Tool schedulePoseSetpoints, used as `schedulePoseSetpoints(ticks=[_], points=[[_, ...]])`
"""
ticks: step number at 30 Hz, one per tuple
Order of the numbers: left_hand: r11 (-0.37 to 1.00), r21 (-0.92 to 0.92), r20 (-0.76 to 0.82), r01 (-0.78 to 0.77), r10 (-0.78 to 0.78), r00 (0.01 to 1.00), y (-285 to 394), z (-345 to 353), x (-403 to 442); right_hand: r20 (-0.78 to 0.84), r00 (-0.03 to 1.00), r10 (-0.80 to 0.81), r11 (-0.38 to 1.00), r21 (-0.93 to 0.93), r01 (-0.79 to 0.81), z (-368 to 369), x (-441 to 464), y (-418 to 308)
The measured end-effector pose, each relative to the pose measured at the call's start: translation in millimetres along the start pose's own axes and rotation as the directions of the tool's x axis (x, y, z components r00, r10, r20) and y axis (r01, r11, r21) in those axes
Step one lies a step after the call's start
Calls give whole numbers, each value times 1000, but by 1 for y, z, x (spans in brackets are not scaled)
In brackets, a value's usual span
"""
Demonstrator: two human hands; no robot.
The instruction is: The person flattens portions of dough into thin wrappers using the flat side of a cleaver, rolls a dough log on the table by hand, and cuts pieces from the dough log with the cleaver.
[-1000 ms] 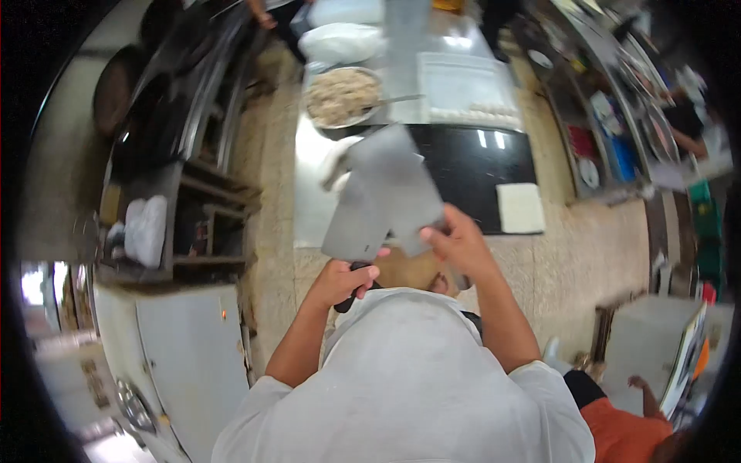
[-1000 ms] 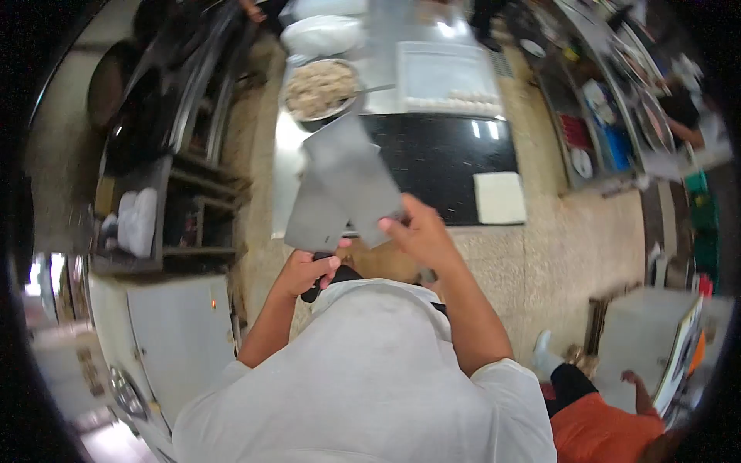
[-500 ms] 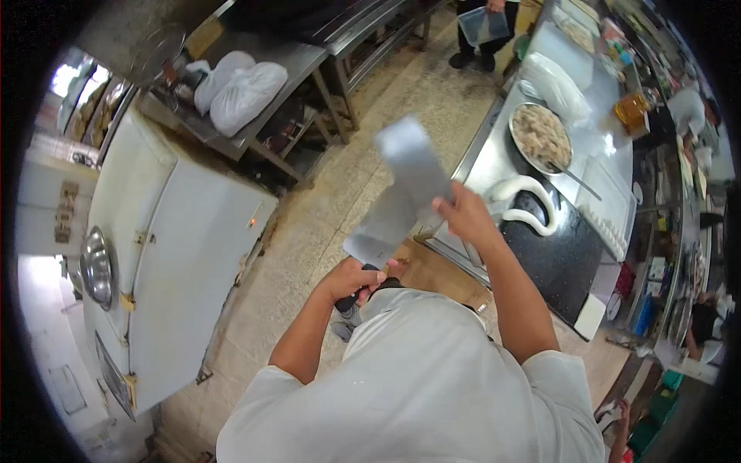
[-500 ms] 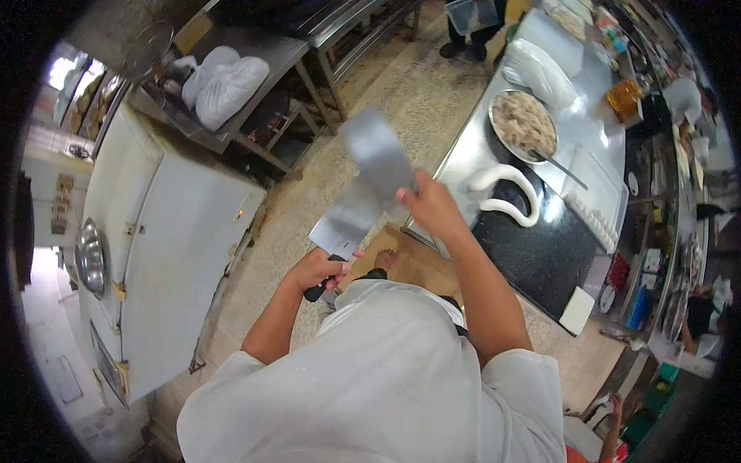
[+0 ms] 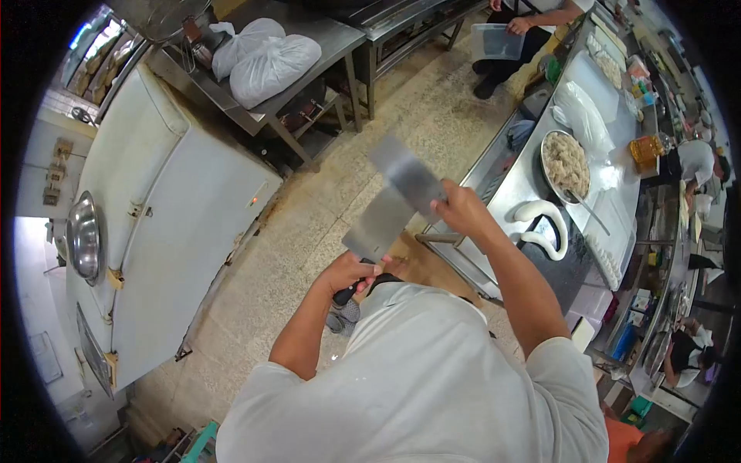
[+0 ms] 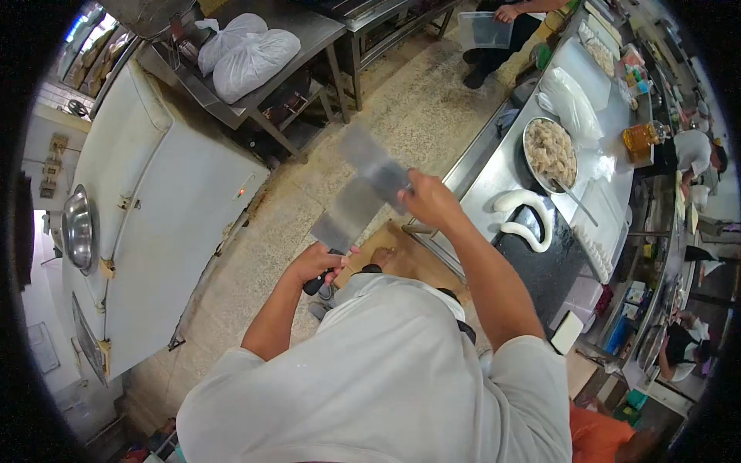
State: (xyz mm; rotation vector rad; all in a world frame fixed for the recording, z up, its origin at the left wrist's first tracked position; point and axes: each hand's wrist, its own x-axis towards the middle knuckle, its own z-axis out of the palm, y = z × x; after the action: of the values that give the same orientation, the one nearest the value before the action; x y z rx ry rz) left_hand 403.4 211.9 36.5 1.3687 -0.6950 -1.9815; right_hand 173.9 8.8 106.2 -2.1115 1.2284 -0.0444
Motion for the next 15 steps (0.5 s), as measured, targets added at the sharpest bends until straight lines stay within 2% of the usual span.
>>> schedulePoseSetpoints(ticks=[1, 3, 4, 6, 7, 8, 10, 11, 12, 14, 15], points=[[1000, 14, 7, -18, 17, 1000, 3, -2, 1, -2, 1000, 4, 1000, 8, -4, 6, 1, 1], [1000, 7, 0, -10, 10, 1000, 10, -3, -1, 124, 975, -185, 982, -11, 187, 11, 2, 7], [1000, -14, -21, -4, 4, 1000, 10, -2, -3, 131, 975, -182, 983, -14, 185, 10, 4, 8], [1000, 1, -33, 5, -5, 999, 7, -7, 0, -69, 997, 36, 995, 95, -29, 8, 13, 4], [999, 31, -31, 17, -16, 999, 7, -9, 0, 41, 999, -22, 996, 90, 18, 9, 8, 3], [999, 34, -33, 18, -17, 999, 9, -10, -1, 39, 999, -23, 995, 93, 20, 14, 6, 6], [998, 37, -18, 46, -45, 999, 12, -9, -3, 230, 939, -255, 957, 199, 211, 33, 6, 21], [998, 28, -25, 50, -49, 998, 11, -9, -1, 157, 969, -192, 963, 223, 155, 44, 17, 37], [999, 46, -10, 28, -28, 1000, 14, -12, 6, 164, 964, -207, 960, 223, 168, 39, 27, 35], [997, 75, 10, 37, -38, 999, 10, -13, 0, 66, 997, -29, 914, 406, 0, 39, 24, 33], [995, 95, -6, 34, -34, 999, 14, -11, 1, 328, 943, 51, 929, 332, -166, 31, 17, 19]])
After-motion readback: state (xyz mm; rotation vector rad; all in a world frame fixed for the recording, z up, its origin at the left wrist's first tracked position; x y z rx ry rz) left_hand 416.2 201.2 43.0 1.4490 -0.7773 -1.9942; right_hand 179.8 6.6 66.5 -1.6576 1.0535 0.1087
